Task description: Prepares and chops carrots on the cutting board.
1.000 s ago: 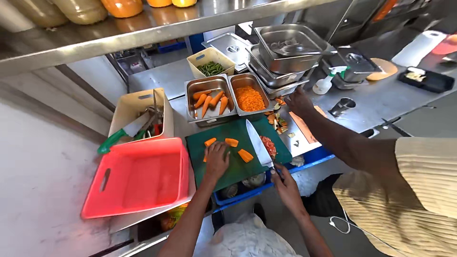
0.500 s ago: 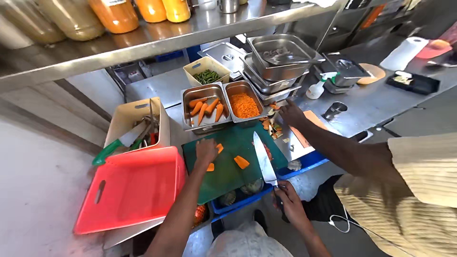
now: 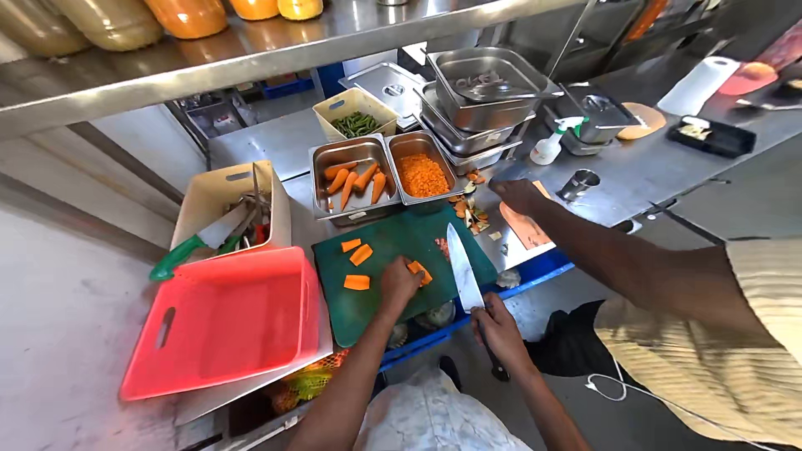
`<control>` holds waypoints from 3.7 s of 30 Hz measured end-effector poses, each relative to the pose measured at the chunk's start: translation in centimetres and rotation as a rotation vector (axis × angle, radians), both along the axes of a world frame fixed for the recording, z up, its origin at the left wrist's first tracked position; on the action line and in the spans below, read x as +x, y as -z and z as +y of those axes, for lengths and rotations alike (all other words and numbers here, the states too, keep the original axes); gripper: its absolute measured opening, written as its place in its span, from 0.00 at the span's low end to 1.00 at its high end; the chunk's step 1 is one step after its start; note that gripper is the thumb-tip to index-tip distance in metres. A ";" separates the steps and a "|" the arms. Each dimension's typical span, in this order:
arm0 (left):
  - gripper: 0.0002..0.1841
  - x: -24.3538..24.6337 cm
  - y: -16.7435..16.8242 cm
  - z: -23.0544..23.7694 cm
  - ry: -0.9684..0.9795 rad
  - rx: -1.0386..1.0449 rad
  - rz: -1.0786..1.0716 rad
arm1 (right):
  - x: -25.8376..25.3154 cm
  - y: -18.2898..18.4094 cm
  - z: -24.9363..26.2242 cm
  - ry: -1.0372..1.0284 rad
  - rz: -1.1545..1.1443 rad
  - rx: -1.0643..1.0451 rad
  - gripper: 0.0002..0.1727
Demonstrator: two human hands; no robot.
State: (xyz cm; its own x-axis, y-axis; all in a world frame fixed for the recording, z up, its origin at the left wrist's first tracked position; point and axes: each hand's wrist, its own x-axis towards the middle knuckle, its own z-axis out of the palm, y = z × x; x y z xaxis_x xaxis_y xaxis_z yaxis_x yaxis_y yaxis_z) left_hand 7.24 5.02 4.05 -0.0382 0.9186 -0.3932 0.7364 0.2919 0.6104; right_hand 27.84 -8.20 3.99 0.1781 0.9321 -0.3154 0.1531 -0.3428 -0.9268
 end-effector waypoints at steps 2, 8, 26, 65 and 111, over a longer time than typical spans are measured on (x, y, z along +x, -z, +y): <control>0.27 -0.1 0.3 0.1 0.035 0.053 -0.090 | 0.0 0.2 0.3 -0.040 -0.062 -0.032 0.14; 0.14 -2.9 1.1 -1.2 0.490 0.528 0.088 | -0.6 0.8 1.9 -0.245 -0.492 -0.067 0.21; 0.08 -6.2 3.5 -0.2 0.652 0.469 -0.075 | -3.7 -1.3 4.5 -0.647 -0.949 -0.324 0.21; 0.07 -6.6 3.1 0.9 0.928 0.582 -0.073 | -3.6 -2.2 9.2 -0.907 -0.909 -0.317 0.21; 0.03 -5.9 2.1 0.6 0.857 0.687 0.132 | -8.2 -3.3 5.5 -0.731 -1.013 -0.306 0.26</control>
